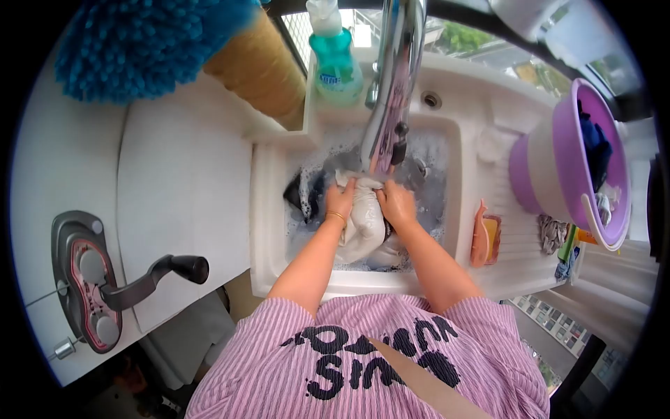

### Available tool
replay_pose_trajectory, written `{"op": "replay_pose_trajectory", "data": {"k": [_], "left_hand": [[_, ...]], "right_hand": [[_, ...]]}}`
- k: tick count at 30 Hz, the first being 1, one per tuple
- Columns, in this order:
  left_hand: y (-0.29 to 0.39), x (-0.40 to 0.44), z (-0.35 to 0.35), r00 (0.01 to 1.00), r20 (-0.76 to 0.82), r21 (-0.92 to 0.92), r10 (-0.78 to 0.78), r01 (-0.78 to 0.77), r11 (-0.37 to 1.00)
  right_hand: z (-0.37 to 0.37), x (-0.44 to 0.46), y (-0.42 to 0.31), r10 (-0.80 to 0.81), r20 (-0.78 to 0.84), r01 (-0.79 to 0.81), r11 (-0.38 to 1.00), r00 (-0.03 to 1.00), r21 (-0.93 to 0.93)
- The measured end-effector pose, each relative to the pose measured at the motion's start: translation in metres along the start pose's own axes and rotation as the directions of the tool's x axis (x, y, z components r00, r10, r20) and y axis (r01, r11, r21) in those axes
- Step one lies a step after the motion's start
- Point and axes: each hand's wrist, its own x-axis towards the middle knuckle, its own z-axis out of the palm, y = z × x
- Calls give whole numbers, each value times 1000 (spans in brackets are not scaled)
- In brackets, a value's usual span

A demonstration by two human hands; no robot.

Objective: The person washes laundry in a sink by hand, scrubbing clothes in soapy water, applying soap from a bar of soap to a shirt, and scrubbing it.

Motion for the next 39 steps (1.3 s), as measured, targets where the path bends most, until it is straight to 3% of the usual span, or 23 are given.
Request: {"op": "replay_pose_trajectory", "data": {"k": [3,4,6,7,8,9,11,13,16,17,19,21,22,24,25,28,30,32,33,34,36,38,39], "left_hand": [[-55,29,-2,996,48,45,-72,70,997],[-62,35,-9,979,-4,112,-203,202,973],[-57,36,-16,943,-66,172,-326,333,927],[-52,33,-20,871,-51,-386,-489,434,814],[-41,29,-26,794,59,-814,-606,389,431],[-23,23,-28,793,59,-814,-607,390,430],[9,6,-27,929,40,-635,-369,308,708],[-3,-5,-27,951,149,-601,-273,306,739],[17,-3,-30,941,284,-691,-184,333,641],[13,-1,-33,904,315,-698,-290,427,574],[24,-3,-38,856,343,-706,-387,507,495],[58,-17,-44,733,656,-716,-178,679,160],[53,-19,-44,735,655,-717,-176,678,160],[52,-27,-41,545,813,-570,205,817,89],[61,-33,-40,455,827,-508,330,856,92],[108,-61,-38,659,745,-667,100,735,123],[20,-32,-9,678,687,-716,260,693,85],[45,-36,-12,688,682,-642,-247,726,248],[72,-46,-17,704,698,-703,-130,708,61],[81,-48,-21,736,659,-728,-157,676,114],[71,-43,-24,767,615,-750,-183,640,165],[40,-30,-25,966,241,-611,-91,224,759],[28,-28,-24,966,243,-612,-92,226,758]], "right_hand": [[40,0,41,175,-36,-168,976,984,140],[54,16,69,212,178,-221,975,961,32],[70,30,104,233,299,-220,972,925,-78],[77,31,110,235,290,-190,966,928,-176],[77,32,109,237,280,-160,949,930,-272],[53,22,84,238,281,-161,949,930,-273],[-15,0,15,-105,112,95,992,988,86],[-23,-1,4,-41,155,27,996,987,89],[-20,9,13,49,167,-55,998,985,32],[-15,7,15,88,181,-86,996,980,-21],[-36,-6,-19,-142,-53,151,947,988,284],[-62,-23,-62,-229,-145,271,834,963,482],[-63,-31,-76,-310,-195,367,782,930,505],[-60,-53,-100,-409,-254,480,717,877,505],[-58,-64,-111,-432,-258,502,713,865,490],[-50,-65,-115,-484,-307,572,728,819,378],[-42,-47,-107,-491,-402,591,788,773,174],[-28,-17,-77,-233,-335,299,940,913,164],[-26,-5,-57,-201,-402,287,943,894,166],[-29,-2,-44,-97,-369,169,972,924,165],[-24,0,-20,-208,-394,278,952,895,129],[-24,-9,-5,-336,-303,388,913,892,128],[-19,-12,6,-336,-301,386,914,893,127]]}}
